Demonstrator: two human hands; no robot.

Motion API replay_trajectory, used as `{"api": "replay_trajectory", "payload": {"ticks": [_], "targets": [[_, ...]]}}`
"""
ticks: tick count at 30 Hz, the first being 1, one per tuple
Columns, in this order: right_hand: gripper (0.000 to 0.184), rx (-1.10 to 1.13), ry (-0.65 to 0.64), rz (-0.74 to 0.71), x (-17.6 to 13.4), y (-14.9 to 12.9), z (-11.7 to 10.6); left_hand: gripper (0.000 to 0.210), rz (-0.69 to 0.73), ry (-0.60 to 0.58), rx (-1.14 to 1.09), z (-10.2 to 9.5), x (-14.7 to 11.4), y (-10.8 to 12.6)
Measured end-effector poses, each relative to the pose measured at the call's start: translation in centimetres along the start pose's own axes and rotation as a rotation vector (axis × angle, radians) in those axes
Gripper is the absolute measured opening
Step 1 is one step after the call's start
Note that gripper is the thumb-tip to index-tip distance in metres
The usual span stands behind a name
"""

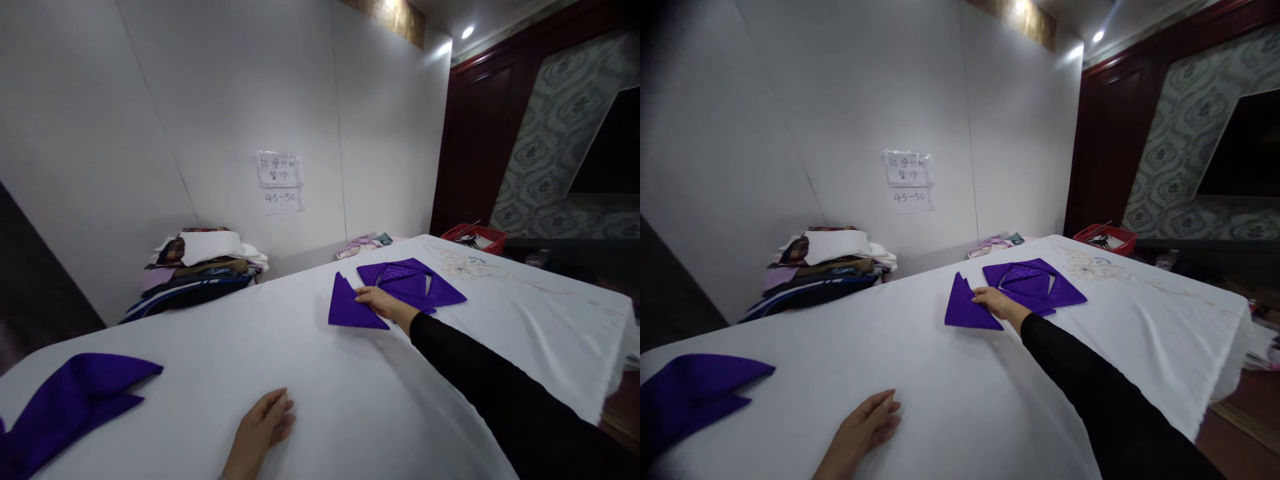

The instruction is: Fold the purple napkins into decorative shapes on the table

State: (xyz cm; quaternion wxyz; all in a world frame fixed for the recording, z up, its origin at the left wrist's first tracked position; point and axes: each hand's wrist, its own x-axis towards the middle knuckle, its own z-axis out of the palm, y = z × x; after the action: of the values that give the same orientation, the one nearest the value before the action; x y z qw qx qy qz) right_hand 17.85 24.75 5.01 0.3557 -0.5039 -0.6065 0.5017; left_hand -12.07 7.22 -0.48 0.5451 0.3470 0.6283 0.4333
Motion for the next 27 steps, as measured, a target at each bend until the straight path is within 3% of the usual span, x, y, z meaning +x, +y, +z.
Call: {"api": "replay_trajectory", "payload": {"ticks": [5,11,19,27], "targets": [[0.028,-0.259,0.218,0.098,3.9,1.9,-3.1,0.054,0.01,0.012,0.015,-0.1,0.3,-0.3],[0.028,-0.587,0.377,0.139,6.0,5.2,-3.6,0.057,0.001,-0.008,-0.006,-0.4,0.5,-0.5],[0.025,-0.835,0.406,0.07,6.0,5.3,-3.4,0.061,-0.012,-0.016,-0.001,-0.4,0.4,-0.4],[0.044,-0.982,0.341,-0.098,2.2,4.8,-1.3,0.06,-0.011,-0.029,0.0,-0.5,0.2,-0.3]]}}
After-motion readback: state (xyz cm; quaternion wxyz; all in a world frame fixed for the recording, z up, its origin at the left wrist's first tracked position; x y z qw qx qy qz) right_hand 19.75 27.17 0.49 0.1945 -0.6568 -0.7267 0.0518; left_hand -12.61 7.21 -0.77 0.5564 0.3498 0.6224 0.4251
